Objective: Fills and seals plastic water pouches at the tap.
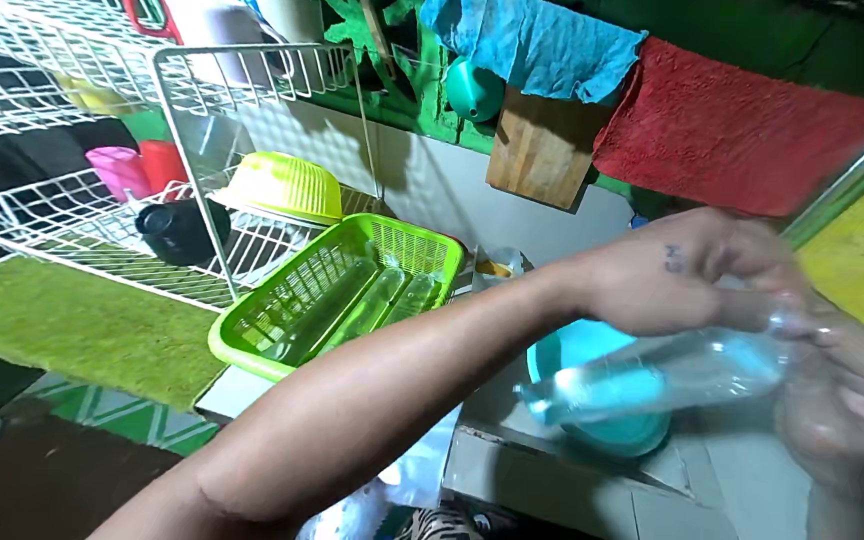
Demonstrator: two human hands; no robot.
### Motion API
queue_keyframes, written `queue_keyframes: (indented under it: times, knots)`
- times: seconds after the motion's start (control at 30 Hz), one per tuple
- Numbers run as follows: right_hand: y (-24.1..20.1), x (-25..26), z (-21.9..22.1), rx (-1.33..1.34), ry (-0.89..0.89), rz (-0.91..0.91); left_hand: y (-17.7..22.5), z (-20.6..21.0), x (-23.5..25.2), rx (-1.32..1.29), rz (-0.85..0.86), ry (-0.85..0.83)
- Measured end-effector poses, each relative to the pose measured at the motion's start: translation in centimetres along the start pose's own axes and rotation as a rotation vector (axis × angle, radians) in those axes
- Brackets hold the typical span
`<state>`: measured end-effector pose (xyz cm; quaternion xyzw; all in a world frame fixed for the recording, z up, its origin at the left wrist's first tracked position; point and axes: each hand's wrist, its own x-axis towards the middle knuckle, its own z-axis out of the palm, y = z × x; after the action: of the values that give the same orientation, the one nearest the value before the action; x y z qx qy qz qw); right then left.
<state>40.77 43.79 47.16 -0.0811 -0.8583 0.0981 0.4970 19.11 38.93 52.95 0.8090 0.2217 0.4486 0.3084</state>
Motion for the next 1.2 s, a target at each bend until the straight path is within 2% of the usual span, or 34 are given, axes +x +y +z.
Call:
queue_keyframes:
  times: [0.13, 0.23, 0.37, 0.53, 0.73, 0.83, 0.93, 1.2]
  knots:
    - [0.0, -1.7, 1.3, 0.048, -0.052, 0.157, -1.1, 1.3, -3.1, 0.072, -0.249, 0.106]
    - [0.2, -3.5, 2.9, 0.092, -0.03, 0.329, -2.5, 3.6, -5.1, 0.074, -0.408, 0.276]
    - [-0.2, -5.8, 4.8, 0.136, 0.039, 0.482, -5.0, 6.6, -6.9, -0.068, -0.601, 0.444]
    - [-1.9, -7.9, 5.8, 0.16, 0.083, 0.611, -6.5, 9.7, -8.6, -0.222, -0.73, 0.526]
    - [-4.4, -8.0, 6.4, 0.218, 0.132, 0.76, -6.7, 12.3, -10.2, -0.336, -0.73, 0.689]
    - [-4.7, -8.1, 7.2, 0.237, 0.18, 0.769, -6.9, 12.9, -10.4, -0.393, -0.724, 0.805]
    - [-5.0, -8.4, 7.5, 0.226, 0.156, 0.752, -7.0, 13.0, -10.6, -0.478, -0.748, 0.896]
    - [-4.8, -8.7, 8.2, 0.077, 0.098, 0.583, -6.9, 12.2, -11.2, -0.552, -0.758, 0.873]
